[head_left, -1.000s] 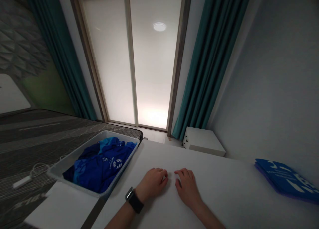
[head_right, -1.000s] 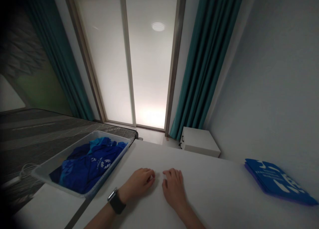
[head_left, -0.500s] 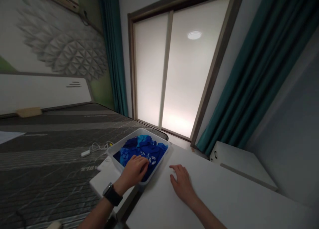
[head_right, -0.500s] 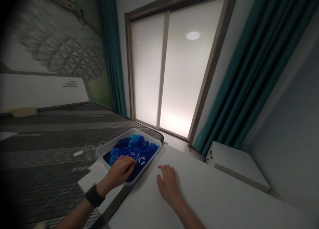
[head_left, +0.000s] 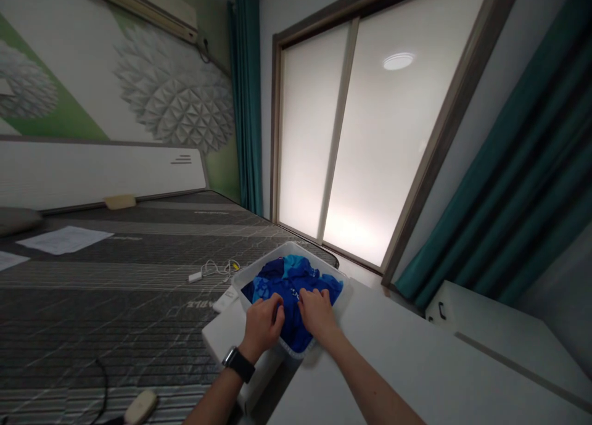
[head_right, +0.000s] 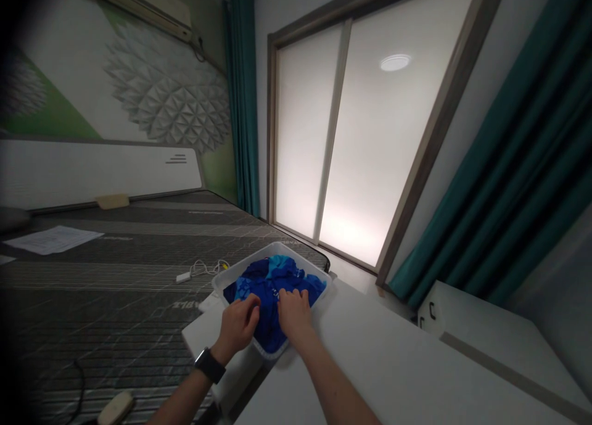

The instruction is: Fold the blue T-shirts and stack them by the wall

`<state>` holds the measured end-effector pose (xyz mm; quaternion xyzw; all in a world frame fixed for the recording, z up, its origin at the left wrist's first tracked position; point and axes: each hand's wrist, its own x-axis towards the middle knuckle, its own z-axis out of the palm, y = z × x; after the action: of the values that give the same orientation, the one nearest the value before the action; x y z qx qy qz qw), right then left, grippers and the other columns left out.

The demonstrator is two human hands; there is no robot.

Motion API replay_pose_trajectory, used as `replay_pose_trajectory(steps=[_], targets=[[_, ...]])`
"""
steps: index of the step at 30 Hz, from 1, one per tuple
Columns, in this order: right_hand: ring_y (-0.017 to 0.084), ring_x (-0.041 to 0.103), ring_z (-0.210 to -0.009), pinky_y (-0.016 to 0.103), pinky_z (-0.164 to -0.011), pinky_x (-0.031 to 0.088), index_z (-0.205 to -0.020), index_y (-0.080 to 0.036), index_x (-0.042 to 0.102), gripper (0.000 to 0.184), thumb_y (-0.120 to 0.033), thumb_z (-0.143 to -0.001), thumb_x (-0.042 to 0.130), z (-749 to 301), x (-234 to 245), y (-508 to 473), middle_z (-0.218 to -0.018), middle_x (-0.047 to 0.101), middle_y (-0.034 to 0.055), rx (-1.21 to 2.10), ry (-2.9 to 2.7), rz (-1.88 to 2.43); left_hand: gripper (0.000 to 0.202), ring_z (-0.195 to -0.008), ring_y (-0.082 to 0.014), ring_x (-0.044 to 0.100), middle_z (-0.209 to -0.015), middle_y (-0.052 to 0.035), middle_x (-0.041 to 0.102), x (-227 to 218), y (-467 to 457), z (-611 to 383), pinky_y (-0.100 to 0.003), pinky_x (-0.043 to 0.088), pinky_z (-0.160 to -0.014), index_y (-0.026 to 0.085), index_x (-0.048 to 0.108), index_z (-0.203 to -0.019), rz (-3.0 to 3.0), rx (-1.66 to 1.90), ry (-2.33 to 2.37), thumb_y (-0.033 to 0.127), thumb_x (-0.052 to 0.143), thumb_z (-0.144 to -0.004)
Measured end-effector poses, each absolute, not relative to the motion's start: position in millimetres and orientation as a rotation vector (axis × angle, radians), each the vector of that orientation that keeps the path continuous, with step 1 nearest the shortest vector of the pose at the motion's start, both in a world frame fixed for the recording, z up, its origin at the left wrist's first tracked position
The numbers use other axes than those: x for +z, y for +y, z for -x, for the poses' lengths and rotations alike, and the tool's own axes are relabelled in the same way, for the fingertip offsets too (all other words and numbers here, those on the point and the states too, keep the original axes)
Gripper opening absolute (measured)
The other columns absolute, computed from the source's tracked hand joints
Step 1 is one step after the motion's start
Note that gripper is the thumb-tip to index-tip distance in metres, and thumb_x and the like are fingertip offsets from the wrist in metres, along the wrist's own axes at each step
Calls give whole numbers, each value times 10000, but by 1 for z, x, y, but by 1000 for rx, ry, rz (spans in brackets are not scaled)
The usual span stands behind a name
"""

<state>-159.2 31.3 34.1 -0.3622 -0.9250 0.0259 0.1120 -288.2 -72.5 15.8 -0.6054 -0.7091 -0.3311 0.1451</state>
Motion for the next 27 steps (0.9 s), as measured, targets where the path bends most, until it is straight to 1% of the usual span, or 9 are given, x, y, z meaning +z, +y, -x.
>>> replay_pose_trajectory(steps=[2,6,11,13,16,17,18,22,27], targets=[[250,595,-993,391,-875,290,-1022,-193,603,208,-203,-975,401,158,33,33,-961,706,82,64,-2710,1043,214,-626,-202,572,-671,-7,634,14,-72,290,-312,352,-628,219,557,-903,1740,-937,-2044,274,353,-944],[246,602,-965,382,-857,284,-1006,-171,598,217,-195,-976,385,152,33,35,-945,702,94,59,-2694,1064,219,-641,-216,581,-690,-6,648,12,-71,291,-320,362,-649,210,549,-1030,1747,-925,-2060,271,356,-945],[243,604,-967,383,-873,278,-955,-163,612,254,-214,-975,365,150,42,34,-937,703,111,50,-2662,1074,233,-665,-232,594,-701,-12,653,12,-71,291,-327,371,-652,206,547,-1067,1745,-941,-2086,271,365,-938],[248,606,-981,389,-893,279,-931,-172,625,285,-286,-985,369,153,45,31,-947,710,110,71,-2664,1043,243,-673,-234,600,-716,-17,659,11,-72,292,-330,379,-656,195,535,-1086,1739,-985,-2080,258,361,-930],[278,619,-978,412,-910,288,-940,-168,648,379,-474,-959,426,162,45,24,-948,718,130,112,-2719,1020,259,-668,-227,602,-727,-20,658,10,-72,293,-328,386,-653,184,520,-1101,1735,-1049,-2056,227,351,-910],[284,625,-973,416,-909,292,-947,-162,654,390,-491,-947,446,166,44,22,-940,720,137,117,-2746,1012,264,-664,-225,601,-724,-19,655,9,-72,294,-328,387,-651,183,518,-1101,1734,-1059,-2051,216,348,-903],[282,632,-966,413,-905,295,-950,-159,659,370,-470,-945,457,168,43,20,-929,722,137,119,-2770,996,268,-659,-224,599,-717,-18,650,9,-72,294,-327,387,-648,182,517,-1100,1734,-1060,-2048,208,344,-897],[233,642,-944,368,-880,295,-944,-178,653,247,-276,-959,427,169,42,18,-919,724,97,129,-2795,913,279,-653,-225,593,-695,-10,640,8,-70,295,-328,388,-648,180,518,-1104,1725,-1032,-2054,192,342,-888],[195,626,-876,325,-822,289,-897,-194,615,252,-255,-974,382,143,57,29,-867,700,61,117,-2708,968,290,-647,-223,597,-691,-6,646,8,-70,293,-325,385,-651,190,530,-1130,1711,-987,-2065,216,367,-891]])
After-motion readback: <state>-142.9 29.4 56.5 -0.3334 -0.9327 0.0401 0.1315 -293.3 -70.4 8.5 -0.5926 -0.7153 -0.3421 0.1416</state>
